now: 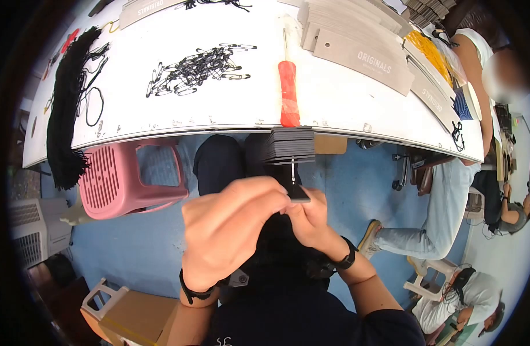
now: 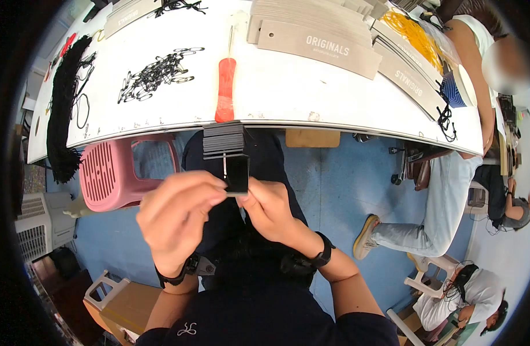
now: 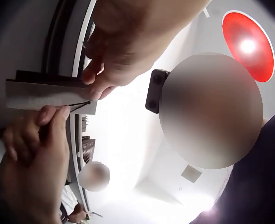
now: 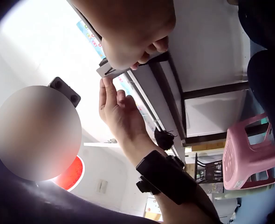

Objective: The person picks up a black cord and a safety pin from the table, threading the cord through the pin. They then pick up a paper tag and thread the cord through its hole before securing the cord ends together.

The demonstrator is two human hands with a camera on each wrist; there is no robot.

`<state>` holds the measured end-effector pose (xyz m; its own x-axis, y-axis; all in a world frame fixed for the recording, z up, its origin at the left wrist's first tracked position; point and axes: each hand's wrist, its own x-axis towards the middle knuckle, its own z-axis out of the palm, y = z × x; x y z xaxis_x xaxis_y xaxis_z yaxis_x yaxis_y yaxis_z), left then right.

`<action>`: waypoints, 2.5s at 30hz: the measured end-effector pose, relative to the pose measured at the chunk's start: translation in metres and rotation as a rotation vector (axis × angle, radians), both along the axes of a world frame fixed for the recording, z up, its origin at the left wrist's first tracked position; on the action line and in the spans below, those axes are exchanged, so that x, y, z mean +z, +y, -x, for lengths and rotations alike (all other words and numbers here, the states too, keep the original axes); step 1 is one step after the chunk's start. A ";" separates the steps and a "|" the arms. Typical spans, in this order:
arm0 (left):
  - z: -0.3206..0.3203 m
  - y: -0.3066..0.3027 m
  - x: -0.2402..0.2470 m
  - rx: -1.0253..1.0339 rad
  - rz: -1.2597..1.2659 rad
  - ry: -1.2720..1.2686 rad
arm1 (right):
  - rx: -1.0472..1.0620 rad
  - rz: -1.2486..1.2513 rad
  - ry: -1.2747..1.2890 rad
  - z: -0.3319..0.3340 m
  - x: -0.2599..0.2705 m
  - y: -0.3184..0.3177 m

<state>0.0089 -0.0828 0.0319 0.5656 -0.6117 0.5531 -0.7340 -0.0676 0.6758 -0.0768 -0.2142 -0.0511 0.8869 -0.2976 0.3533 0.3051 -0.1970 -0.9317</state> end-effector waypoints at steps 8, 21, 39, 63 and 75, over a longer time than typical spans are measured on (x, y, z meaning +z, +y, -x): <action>0.017 0.008 -0.022 -0.153 -0.190 -0.020 | -0.028 0.619 -0.150 0.022 0.007 0.001; 0.032 0.038 -0.044 -0.080 -0.066 0.197 | -0.088 0.127 0.000 0.003 0.057 -0.009; 0.023 0.038 -0.040 -0.220 0.127 0.741 | 0.483 -0.673 0.053 0.010 0.061 0.002; 0.022 0.037 -0.036 -0.011 -0.012 0.344 | 0.110 0.001 0.127 0.008 0.054 0.010; 0.027 0.037 -0.045 0.034 -0.053 0.418 | 0.150 -0.383 0.136 0.009 0.059 0.005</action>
